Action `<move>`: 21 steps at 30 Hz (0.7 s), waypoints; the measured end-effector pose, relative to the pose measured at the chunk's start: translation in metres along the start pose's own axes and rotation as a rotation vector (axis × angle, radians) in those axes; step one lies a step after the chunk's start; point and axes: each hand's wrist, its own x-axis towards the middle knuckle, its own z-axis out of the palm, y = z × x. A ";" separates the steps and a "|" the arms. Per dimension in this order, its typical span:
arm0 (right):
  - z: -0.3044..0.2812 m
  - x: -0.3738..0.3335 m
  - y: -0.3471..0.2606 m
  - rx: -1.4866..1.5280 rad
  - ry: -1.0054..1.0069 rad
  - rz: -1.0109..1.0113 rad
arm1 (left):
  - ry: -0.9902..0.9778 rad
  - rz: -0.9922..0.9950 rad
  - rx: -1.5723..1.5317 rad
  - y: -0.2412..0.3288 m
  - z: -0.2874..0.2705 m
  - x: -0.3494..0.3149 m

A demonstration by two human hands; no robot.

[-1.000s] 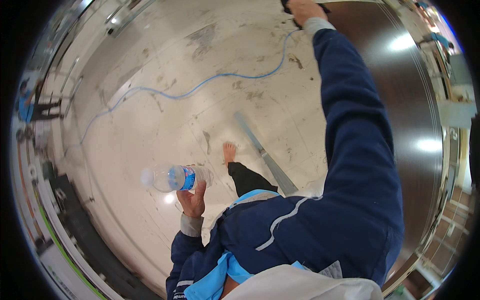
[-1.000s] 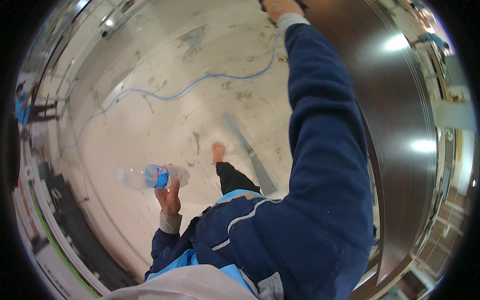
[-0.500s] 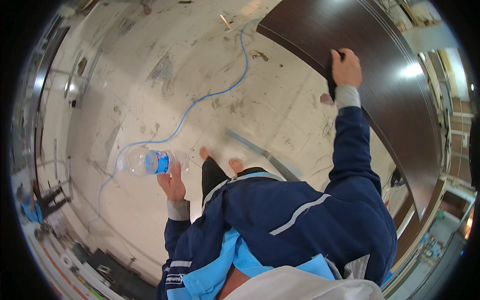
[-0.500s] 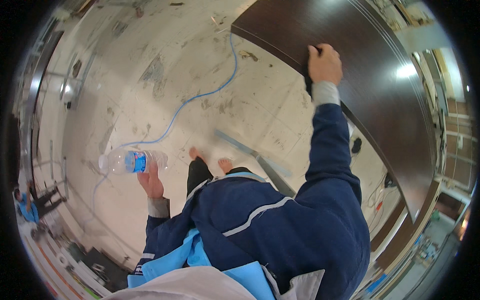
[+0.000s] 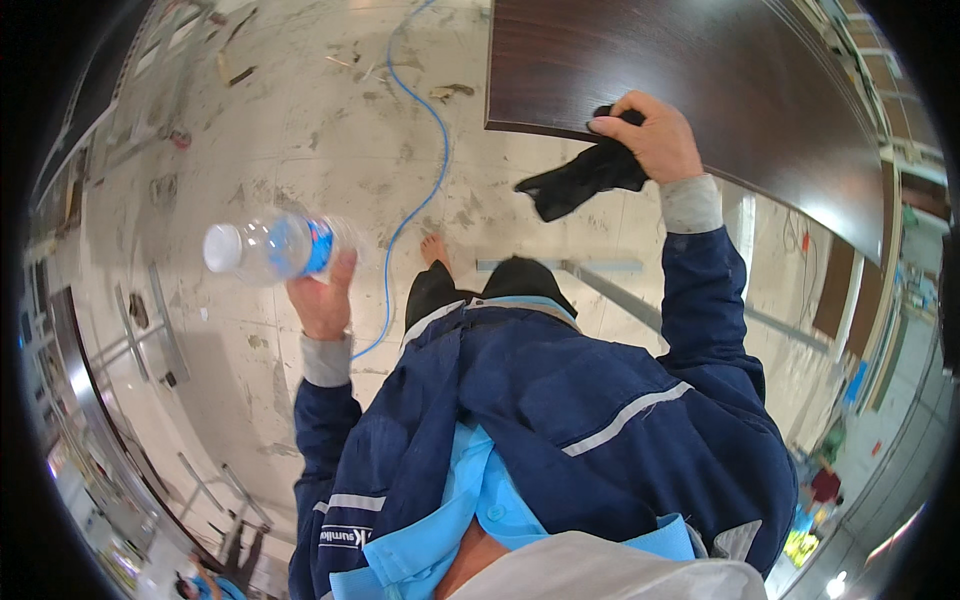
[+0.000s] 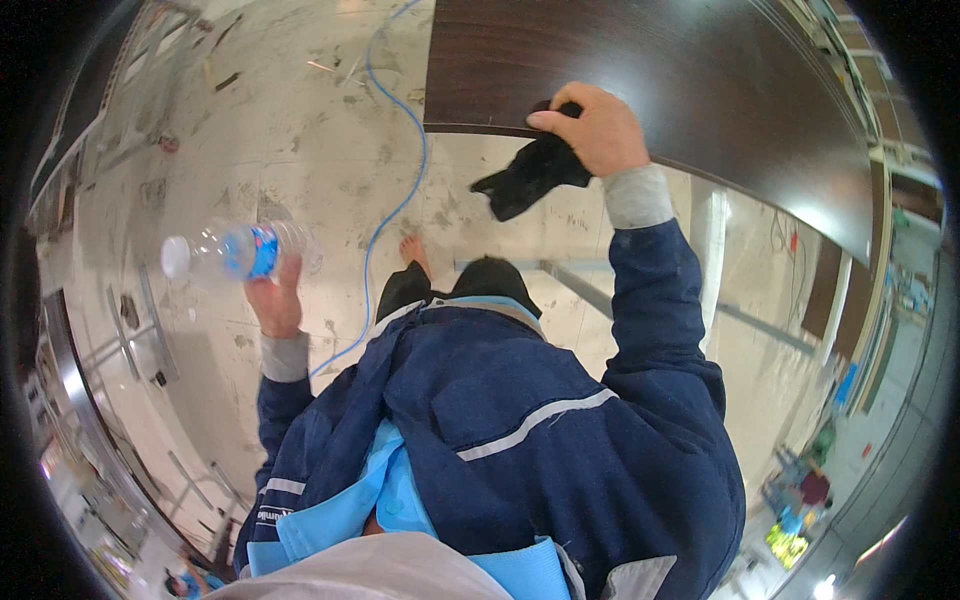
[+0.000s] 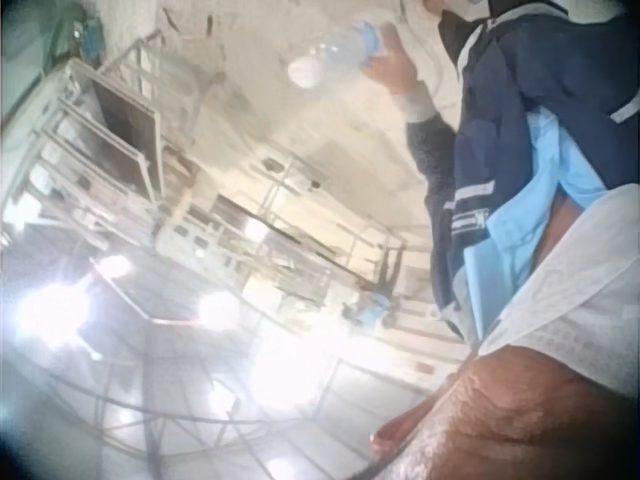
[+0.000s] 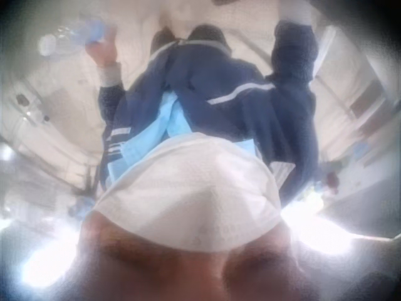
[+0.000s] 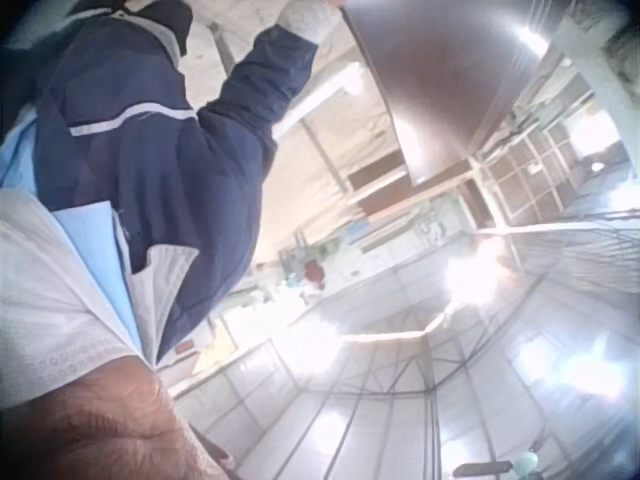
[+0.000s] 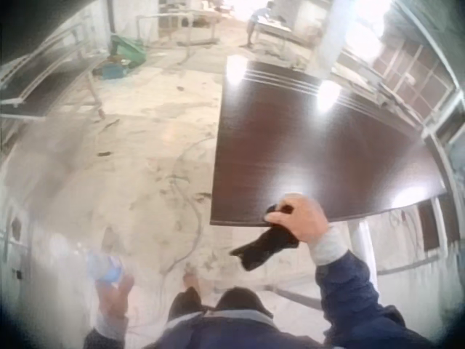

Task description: The person applies thin metallic strips to a dark wood tabletop, pressing them into place and wiping the surface with a black cloth. They handle a water bottle and a small paper label, then continue aligning and smoothing the strips across the table.

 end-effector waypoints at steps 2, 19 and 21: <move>-0.003 -0.003 0.003 0.019 -0.012 0.099 | -0.073 0.052 -0.049 0.005 0.002 0.056; -0.010 0.028 -0.028 -0.042 -0.323 0.116 | -0.605 0.286 -0.288 0.151 0.288 0.267; -0.012 0.032 -0.025 -0.062 -0.391 0.225 | -0.651 0.262 -0.311 0.147 0.298 0.270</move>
